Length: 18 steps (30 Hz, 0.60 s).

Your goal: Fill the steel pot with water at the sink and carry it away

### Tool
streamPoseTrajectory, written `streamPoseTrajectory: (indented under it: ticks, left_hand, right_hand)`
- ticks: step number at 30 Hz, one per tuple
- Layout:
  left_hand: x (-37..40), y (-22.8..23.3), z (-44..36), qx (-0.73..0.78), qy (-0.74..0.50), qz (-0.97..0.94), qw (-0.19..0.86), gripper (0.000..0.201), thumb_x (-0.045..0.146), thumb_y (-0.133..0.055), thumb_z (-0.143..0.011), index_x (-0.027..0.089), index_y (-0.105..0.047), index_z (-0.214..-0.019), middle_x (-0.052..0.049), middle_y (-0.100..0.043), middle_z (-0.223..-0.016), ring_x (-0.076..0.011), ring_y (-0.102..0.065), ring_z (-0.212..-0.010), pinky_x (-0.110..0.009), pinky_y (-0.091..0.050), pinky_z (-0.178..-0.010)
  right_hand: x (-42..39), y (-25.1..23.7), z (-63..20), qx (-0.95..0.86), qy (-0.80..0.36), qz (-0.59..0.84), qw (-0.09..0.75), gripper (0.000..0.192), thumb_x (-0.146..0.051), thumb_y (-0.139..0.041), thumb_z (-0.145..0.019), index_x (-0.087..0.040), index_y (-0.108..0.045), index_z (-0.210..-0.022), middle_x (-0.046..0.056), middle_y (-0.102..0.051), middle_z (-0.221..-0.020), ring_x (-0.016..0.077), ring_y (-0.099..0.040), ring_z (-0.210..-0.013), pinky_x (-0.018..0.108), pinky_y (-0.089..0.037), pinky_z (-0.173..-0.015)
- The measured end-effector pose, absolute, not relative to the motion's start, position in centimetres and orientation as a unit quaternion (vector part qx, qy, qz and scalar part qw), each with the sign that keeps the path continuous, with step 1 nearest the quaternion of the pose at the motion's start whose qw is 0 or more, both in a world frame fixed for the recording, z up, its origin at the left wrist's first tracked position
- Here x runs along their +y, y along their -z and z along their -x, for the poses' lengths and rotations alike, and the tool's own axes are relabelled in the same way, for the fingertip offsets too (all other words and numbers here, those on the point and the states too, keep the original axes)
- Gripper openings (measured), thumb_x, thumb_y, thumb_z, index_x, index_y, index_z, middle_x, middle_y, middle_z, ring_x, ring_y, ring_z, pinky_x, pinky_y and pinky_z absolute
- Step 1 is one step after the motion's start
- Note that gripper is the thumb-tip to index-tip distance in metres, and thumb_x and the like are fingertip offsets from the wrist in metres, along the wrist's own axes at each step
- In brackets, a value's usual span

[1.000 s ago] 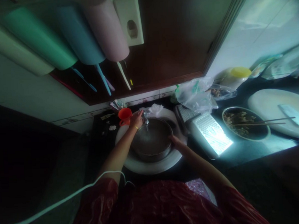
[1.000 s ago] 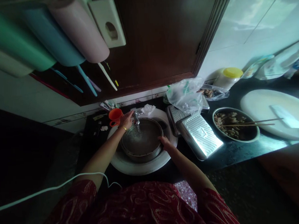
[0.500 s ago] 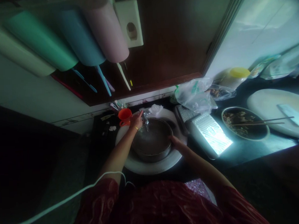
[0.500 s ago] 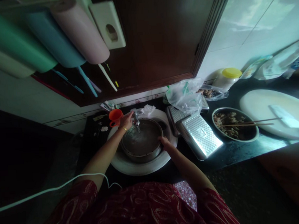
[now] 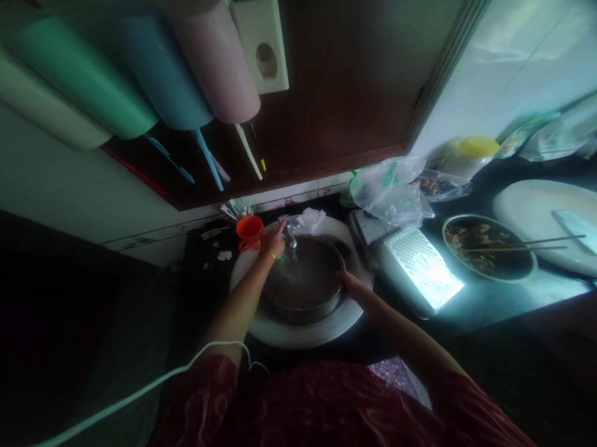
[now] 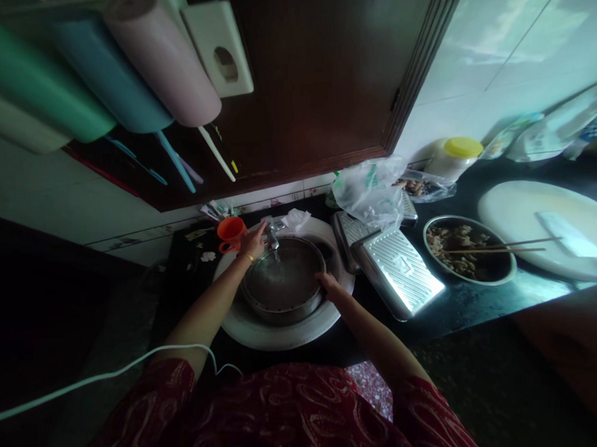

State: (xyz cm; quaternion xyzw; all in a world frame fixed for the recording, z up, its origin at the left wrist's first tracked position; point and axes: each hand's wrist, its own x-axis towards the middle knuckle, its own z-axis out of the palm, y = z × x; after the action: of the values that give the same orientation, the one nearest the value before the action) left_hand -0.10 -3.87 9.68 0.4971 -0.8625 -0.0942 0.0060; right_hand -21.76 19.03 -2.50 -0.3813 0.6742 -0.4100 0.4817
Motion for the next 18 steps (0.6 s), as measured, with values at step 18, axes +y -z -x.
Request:
streamPoseTrajectory:
  ticks: [18]
  left_hand:
    - [-2.8,-9.1,-0.3,-0.876,0.132,-0.464,0.007,0.066,0.005,-0.05,-0.093,0.024,-0.042,-0.156,-0.011,-0.059,-0.143,-0.0274,-0.055,-0.131,-0.041,-0.042,-0.11]
  right_hand:
    - [19.1,1.8,21.4,0.687,0.402,0.403,0.452,0.038,-0.012,-0.063,-0.048,-0.018,-0.068,-0.085,0.007,-0.068,-0.102,0.0263,-0.057,-0.108,0.039,-0.041,-0.107]
